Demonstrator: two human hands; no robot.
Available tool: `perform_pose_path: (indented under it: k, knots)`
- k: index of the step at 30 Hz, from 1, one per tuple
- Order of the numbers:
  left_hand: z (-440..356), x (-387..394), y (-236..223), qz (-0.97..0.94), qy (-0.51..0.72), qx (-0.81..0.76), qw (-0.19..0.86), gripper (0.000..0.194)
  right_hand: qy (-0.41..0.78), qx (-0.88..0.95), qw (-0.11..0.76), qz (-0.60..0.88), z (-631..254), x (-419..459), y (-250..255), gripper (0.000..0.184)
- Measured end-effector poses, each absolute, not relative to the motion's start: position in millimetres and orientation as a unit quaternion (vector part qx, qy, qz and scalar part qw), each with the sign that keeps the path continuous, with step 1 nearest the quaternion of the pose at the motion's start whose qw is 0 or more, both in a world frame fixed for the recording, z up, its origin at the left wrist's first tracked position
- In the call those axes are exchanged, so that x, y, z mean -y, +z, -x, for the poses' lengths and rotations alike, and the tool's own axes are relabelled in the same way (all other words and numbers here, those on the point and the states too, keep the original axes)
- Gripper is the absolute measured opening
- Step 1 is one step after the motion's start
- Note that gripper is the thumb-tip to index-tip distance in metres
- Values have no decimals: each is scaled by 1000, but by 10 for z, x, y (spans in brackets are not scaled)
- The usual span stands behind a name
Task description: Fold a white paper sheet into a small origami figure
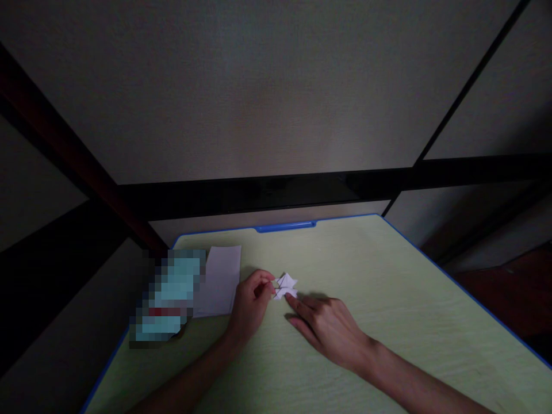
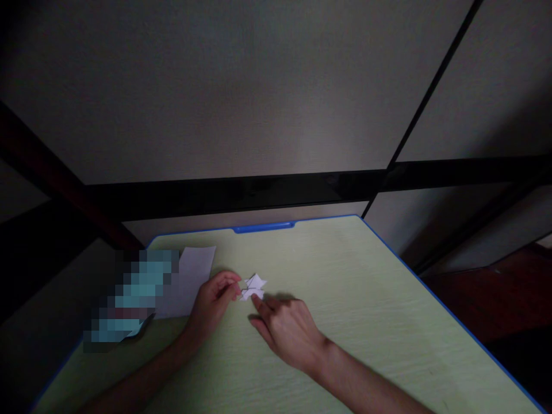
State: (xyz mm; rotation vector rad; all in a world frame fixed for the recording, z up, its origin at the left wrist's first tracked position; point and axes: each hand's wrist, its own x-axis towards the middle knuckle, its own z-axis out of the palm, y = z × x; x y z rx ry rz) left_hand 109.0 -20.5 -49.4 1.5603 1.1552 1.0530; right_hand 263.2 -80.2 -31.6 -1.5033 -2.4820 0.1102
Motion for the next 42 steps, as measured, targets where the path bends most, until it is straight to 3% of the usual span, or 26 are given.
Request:
perform_pose_path:
  k: [16, 29, 42]
  knots:
    - [-1091, 212, -488, -629, 426, -473, 446, 6, 24, 827, 154, 540, -2772, 722, -308, 31]
    - [-1078, 203, -512, -630, 432, -459, 453, 6, 10, 840, 100, 533, -2834, 627, -316, 36]
    - [-1100, 217, -489, -632, 423, -463, 455, 4, 35, 840, 115, 530, -2838, 629, -304, 34]
